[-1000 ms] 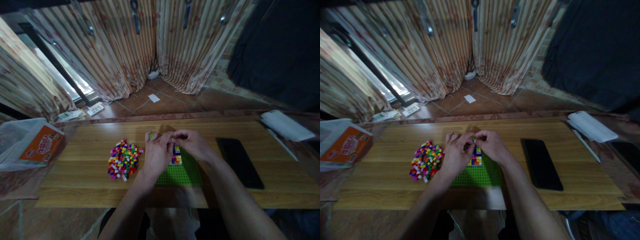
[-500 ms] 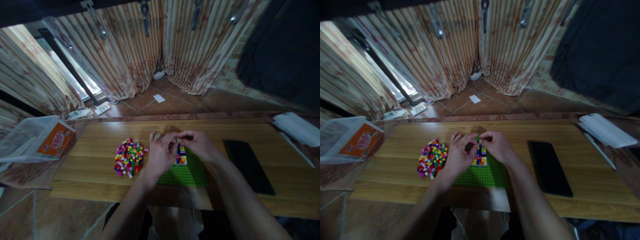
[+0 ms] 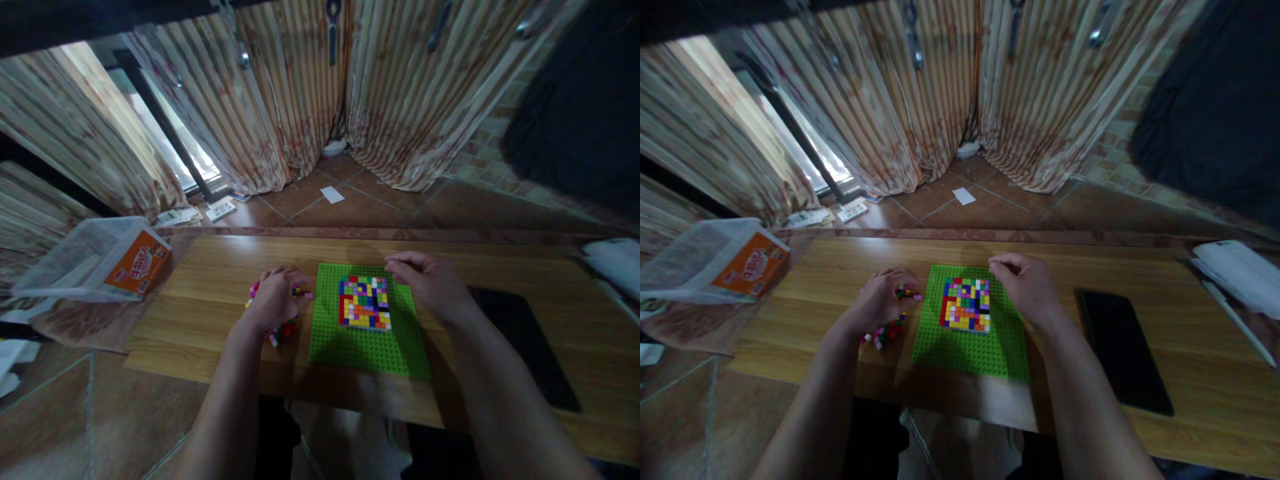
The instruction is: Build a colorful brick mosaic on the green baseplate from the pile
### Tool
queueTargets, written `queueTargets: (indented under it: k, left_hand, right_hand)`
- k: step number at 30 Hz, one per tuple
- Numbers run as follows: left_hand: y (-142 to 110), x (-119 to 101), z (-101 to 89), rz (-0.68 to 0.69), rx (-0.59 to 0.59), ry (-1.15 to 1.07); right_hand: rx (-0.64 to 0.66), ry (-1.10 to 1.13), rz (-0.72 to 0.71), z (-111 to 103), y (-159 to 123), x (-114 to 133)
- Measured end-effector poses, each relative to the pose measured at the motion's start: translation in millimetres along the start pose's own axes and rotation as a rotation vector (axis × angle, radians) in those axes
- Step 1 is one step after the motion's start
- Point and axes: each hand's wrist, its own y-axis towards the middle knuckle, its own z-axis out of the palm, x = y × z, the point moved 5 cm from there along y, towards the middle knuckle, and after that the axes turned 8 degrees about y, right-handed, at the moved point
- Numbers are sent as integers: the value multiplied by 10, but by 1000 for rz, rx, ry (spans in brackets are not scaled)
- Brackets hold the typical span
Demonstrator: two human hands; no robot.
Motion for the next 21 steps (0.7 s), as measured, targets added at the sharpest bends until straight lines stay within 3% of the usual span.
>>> queueTargets:
  k: [6, 12, 15, 21]
  left_hand:
    - [-16, -105, 128, 47, 78, 172]
    - [-7, -112, 73, 53, 51, 105]
    - [21, -143, 32, 37, 5, -77]
    - [64, -181, 34, -102, -79, -742]
  right_hand:
    - [9, 5, 45, 52, -12, 27]
    - [-3, 5, 53, 86, -19, 80]
    - [-5, 42, 9, 141, -46, 134]
    - [113, 114, -168, 339, -175, 307]
